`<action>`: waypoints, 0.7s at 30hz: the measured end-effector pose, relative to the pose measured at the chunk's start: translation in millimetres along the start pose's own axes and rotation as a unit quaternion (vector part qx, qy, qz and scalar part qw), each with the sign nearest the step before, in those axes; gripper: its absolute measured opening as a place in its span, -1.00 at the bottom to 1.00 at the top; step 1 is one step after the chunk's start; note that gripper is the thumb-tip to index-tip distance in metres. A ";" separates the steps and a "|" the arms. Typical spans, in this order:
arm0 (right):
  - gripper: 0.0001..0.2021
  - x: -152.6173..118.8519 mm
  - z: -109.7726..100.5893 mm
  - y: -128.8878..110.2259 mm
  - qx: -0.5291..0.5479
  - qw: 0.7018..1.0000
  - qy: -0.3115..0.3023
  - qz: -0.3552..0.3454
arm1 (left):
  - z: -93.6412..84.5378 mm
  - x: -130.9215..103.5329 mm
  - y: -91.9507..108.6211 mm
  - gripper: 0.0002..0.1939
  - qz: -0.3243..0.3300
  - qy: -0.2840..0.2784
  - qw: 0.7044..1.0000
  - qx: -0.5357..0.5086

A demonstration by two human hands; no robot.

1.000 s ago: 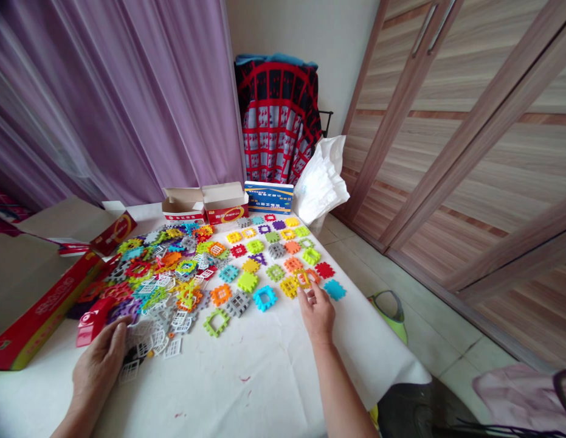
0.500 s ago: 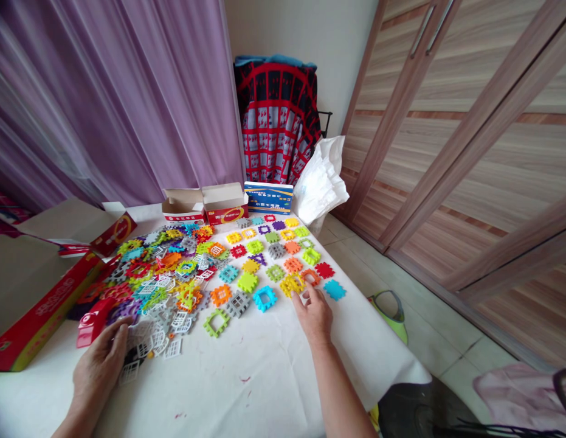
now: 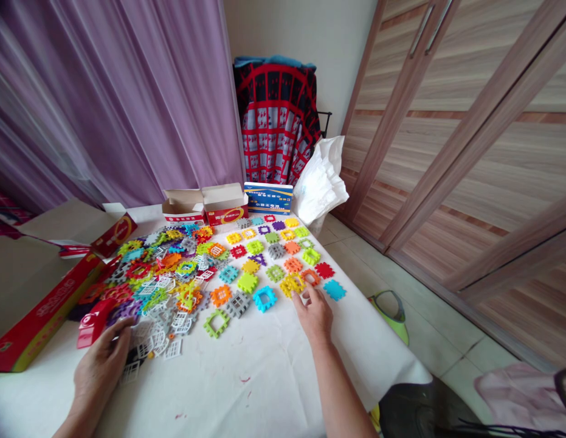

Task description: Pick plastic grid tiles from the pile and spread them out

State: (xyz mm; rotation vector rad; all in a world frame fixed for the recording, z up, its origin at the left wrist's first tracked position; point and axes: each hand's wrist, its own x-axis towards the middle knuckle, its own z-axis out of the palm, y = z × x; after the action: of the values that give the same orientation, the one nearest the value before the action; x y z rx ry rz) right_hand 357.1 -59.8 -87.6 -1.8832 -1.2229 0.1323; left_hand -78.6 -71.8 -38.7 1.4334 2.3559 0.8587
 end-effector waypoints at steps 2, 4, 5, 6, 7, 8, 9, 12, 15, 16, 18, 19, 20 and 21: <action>-0.34 0.6 -0.4 0.2 0.011 1.000 0.003 0.004 | 0.5 0.6 -1.7 -0.64 0.009 0.004 1.000 0.002; -0.34 1.3 -0.9 0.2 0.018 1.000 0.004 0.005 | 0.7 1.2 -2.5 -0.64 0.014 0.004 1.000 0.006; -0.34 1.7 -1.2 0.2 0.021 1.000 0.005 0.008 | 0.7 1.4 -2.6 -0.64 0.015 0.003 1.000 0.009; -0.34 2.0 -1.6 0.2 0.025 1.000 0.006 0.012 | 0.8 1.5 -2.7 -0.64 0.015 0.002 1.000 0.013; -0.34 2.4 -1.9 0.2 0.029 0.999 0.008 0.017 | 0.8 1.7 -3.0 -0.64 0.015 0.001 1.000 0.017; -0.34 2.6 -2.3 0.2 0.034 0.999 0.010 0.023 | 1.0 2.0 -3.6 -0.63 0.016 0.000 1.000 0.022; -0.34 2.9 -2.7 0.1 0.039 0.999 0.013 0.029 | 1.2 2.3 -4.6 -0.64 0.019 0.001 1.000 0.025; -0.33 3.1 -3.8 -0.7 0.044 0.998 0.016 0.036 | 2.5 3.6 -9.2 -0.66 0.030 0.002 0.999 0.028; -0.33 2.7 -4.2 -2.4 0.035 0.999 0.017 0.031 | 3.3 4.3 -12.2 -0.68 0.032 -0.002 0.999 0.023; -0.34 2.4 -4.1 -2.9 0.032 0.999 0.017 0.029 | 3.3 4.3 -12.1 -0.68 0.030 -0.004 0.999 0.021; -0.35 2.0 -3.9 -3.5 0.030 0.999 0.020 0.024 | 2.9 3.9 -10.4 -0.69 0.026 -0.003 1.000 0.015; -0.35 1.9 -3.9 -3.7 0.030 0.999 0.022 0.023 | 2.6 3.6 -9.1 -0.70 0.026 -0.001 1.000 0.012; -0.35 1.8 -3.8 -3.7 0.031 0.999 0.023 0.023 | 2.1 3.3 -7.8 -0.70 0.027 0.002 1.000 0.009; -0.36 1.8 -3.9 -3.6 0.033 0.999 0.022 0.023 | 1.7 3.0 -6.4 -0.71 0.027 0.003 1.000 0.007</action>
State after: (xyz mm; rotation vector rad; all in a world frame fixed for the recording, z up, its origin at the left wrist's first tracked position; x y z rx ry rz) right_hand 357.4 -60.2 -82.0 -1.8489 -1.1320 0.1534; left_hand -83.8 -70.7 -43.6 1.5080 2.3419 0.8645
